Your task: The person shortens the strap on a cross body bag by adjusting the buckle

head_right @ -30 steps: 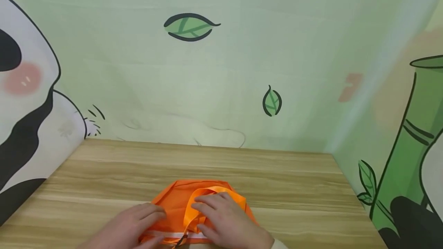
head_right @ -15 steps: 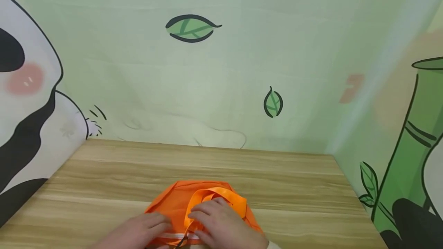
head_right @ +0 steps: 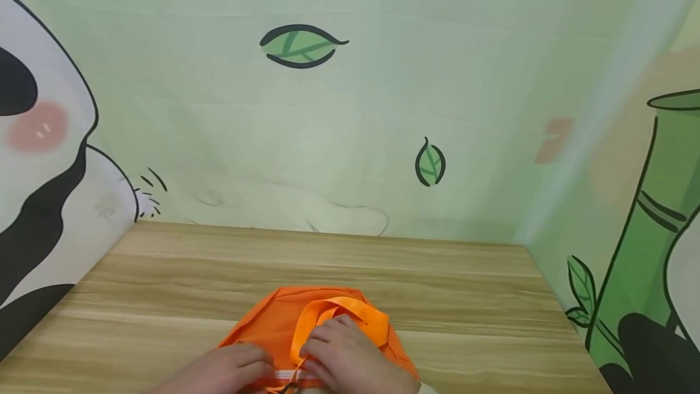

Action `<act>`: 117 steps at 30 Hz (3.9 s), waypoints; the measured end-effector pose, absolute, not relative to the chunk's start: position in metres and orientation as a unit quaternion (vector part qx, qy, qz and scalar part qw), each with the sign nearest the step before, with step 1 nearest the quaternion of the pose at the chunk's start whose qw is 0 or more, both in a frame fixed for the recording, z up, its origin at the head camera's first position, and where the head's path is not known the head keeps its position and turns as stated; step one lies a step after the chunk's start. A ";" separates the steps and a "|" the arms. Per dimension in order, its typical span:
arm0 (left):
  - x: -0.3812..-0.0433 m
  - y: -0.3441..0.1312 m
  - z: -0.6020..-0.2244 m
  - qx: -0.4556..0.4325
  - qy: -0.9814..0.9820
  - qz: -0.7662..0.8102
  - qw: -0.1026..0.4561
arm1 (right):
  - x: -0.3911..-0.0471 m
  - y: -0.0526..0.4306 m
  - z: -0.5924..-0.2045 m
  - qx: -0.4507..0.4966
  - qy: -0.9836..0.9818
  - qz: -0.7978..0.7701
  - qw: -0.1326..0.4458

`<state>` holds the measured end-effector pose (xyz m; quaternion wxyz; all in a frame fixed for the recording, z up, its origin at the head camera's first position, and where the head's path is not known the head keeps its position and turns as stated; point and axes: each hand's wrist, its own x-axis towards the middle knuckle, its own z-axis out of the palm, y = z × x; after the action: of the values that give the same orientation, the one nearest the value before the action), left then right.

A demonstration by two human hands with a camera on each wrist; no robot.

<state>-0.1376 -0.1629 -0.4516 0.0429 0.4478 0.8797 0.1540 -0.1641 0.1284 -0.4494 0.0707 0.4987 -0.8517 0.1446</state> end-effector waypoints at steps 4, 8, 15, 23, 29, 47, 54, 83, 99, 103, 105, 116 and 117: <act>-0.139 -0.162 -0.453 0.469 0.871 0.147 0.017 | -0.163 0.130 -0.448 0.502 -0.847 0.153 0.083; -0.138 -0.164 -0.451 0.479 0.864 0.153 -0.023 | -0.162 0.133 -0.444 0.480 -0.858 0.174 0.056; -0.135 -0.164 -0.442 0.410 0.887 0.212 0.034 | -0.160 0.137 -0.441 0.465 -0.859 0.201 0.074; -0.134 -0.162 -0.431 0.346 0.895 0.257 0.113 | -0.158 0.139 -0.439 0.469 -0.847 0.223 0.115; -0.131 -0.163 -0.426 0.359 0.879 0.293 0.109 | -0.160 0.140 -0.438 0.478 -0.832 0.234 0.157; -0.124 -0.154 -0.416 0.306 0.920 0.234 0.069 | -0.166 0.144 -0.430 0.467 -0.803 0.340 0.148; -0.117 -0.151 -0.418 0.337 0.921 0.193 -0.032 | -0.166 0.143 -0.426 0.454 -0.797 0.377 0.132; -0.117 -0.149 -0.422 0.365 0.871 0.206 -0.256 | -0.164 0.142 -0.411 0.462 -0.809 0.355 0.073; -0.116 -0.148 -0.420 0.375 0.835 0.313 -0.252 | -0.164 0.138 -0.415 0.540 -0.735 0.384 0.144; -0.110 -0.146 -0.412 0.320 0.844 0.415 -0.117 | -0.160 0.134 -0.418 0.520 -0.744 0.398 0.133; -0.108 -0.145 -0.408 0.287 0.845 0.447 -0.058 | -0.158 0.133 -0.419 0.506 -0.753 0.401 0.127; -0.108 -0.140 -0.411 0.288 0.833 0.470 -0.044 | -0.153 0.122 -0.423 0.484 -0.759 0.423 0.102; -0.109 -0.140 -0.412 0.296 0.832 0.466 -0.060 | -0.153 0.121 -0.423 0.482 -0.757 0.430 0.099</act>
<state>-0.1088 -0.1398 -0.4120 -0.0597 0.2958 0.8319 0.4657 -0.1530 0.1212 -0.4232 0.0985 0.4816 -0.7575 0.4296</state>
